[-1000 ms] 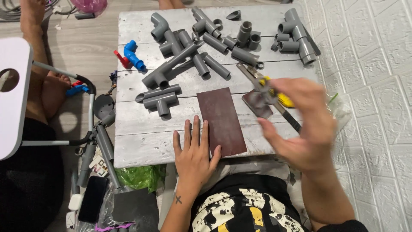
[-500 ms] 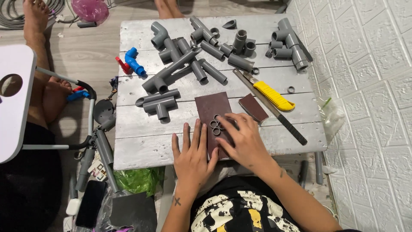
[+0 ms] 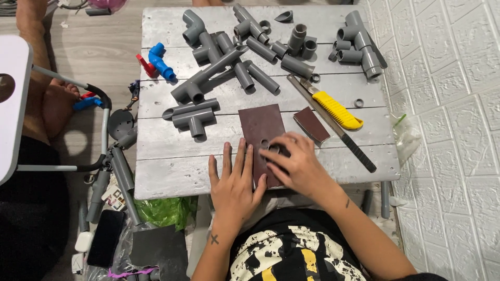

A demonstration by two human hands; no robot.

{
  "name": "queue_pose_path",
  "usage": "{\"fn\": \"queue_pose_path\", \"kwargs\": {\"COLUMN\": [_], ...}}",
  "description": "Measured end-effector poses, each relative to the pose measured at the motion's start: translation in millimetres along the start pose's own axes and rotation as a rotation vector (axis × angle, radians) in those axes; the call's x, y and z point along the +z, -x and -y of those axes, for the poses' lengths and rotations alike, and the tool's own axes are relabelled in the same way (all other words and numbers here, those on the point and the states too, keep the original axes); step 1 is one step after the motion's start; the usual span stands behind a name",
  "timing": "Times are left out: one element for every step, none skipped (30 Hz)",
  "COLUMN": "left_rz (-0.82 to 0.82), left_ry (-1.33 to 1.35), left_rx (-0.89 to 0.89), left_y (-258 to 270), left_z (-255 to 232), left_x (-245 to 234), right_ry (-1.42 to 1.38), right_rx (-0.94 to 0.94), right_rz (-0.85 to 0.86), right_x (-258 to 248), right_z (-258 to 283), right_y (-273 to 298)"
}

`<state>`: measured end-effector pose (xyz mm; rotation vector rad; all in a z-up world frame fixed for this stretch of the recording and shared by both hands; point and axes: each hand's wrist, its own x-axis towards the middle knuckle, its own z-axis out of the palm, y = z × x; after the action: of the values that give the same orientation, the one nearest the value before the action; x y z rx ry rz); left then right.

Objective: Sanding and scraping burrs off small grey plastic rings using sandpaper and a utility knife on a low workbench.

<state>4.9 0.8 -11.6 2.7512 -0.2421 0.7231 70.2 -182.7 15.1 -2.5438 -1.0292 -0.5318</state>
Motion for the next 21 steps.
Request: {"fn": "queue_pose_path", "kwargs": {"left_rz": [-0.002, -0.009, -0.015, -0.013, -0.011, -0.009, -0.008, -0.007, -0.006, -0.009, 0.004, 0.016, 0.010, 0.011, 0.011, 0.000, 0.021, 0.045, 0.039, 0.040, 0.040], "left_ry": [-0.001, 0.002, 0.006, 0.004, -0.004, -0.012, -0.014, -0.015, -0.016, -0.018, -0.013, -0.011, -0.016, -0.021, -0.025, -0.030, -0.009, 0.017, 0.016, 0.007, -0.003], "left_rx": [-0.002, -0.007, -0.013, -0.015, -0.015, -0.013, -0.012, -0.011, -0.010, -0.005, -0.004, -0.004, 0.000, -0.004, -0.009, -0.003, -0.020, -0.036, -0.030, -0.029, -0.028], "left_y": [0, 0, 1, 0, 0, 0, 0, 0, 0, 0, 0, 0, 1, 1, 0, -2, -4, -5, -5, -4, -3], "left_z": [-1, -2, -2, -2, -1, -2, -1, -1, -1, -1, -1, -1, -2, -2, -1, -3, -4, -7, -6, -6, -6], "left_x": [1, 1, 1, 1, 1, 1, 1, 1, 0, 0, -1, -2, -3, -3, -3, -8, -12, -15, -13, -12, -10], "right_ry": [0.000, 0.062, 0.125, 0.122, 0.125, 0.130, 0.129, 0.101, 0.073, 0.074, 0.073, 0.071, 0.071, 0.103, 0.135, 0.138, 0.093, 0.048, 0.053, 0.030, 0.008], "right_rx": [-0.003, 0.010, 0.023, 0.022, 0.024, 0.028, 0.029, 0.018, 0.007, 0.008, -0.012, -0.034, -0.037, -0.008, 0.022, 0.017, 0.067, 0.121, 0.121, 0.087, 0.054], "right_rz": [-0.001, -0.004, -0.007, -0.007, 0.006, 0.017, 0.016, 0.014, 0.012, 0.005, 0.006, 0.004, -0.004, -0.009, -0.014, -0.026, 0.032, 0.093, 0.086, 0.064, 0.041], "right_x": [-3, -6, -7, -10, -13, -16, -14, -12, -11, -6, -2, 3, 3, 3, 3, -6, -16, -25, -20, -16, -12], "right_z": [-4, -8, -12, -9, -8, -6, -1, 4, 8, 5, 3, 0, -2, -6, -9, -6, -3, 1, 3, 4, 6], "right_y": [0, -1, -2, 4, 9, 15, 15, 15, 15, 10, 4, -3, -3, -6, -9, -7, -5, 1, 5, 11, 16]}}
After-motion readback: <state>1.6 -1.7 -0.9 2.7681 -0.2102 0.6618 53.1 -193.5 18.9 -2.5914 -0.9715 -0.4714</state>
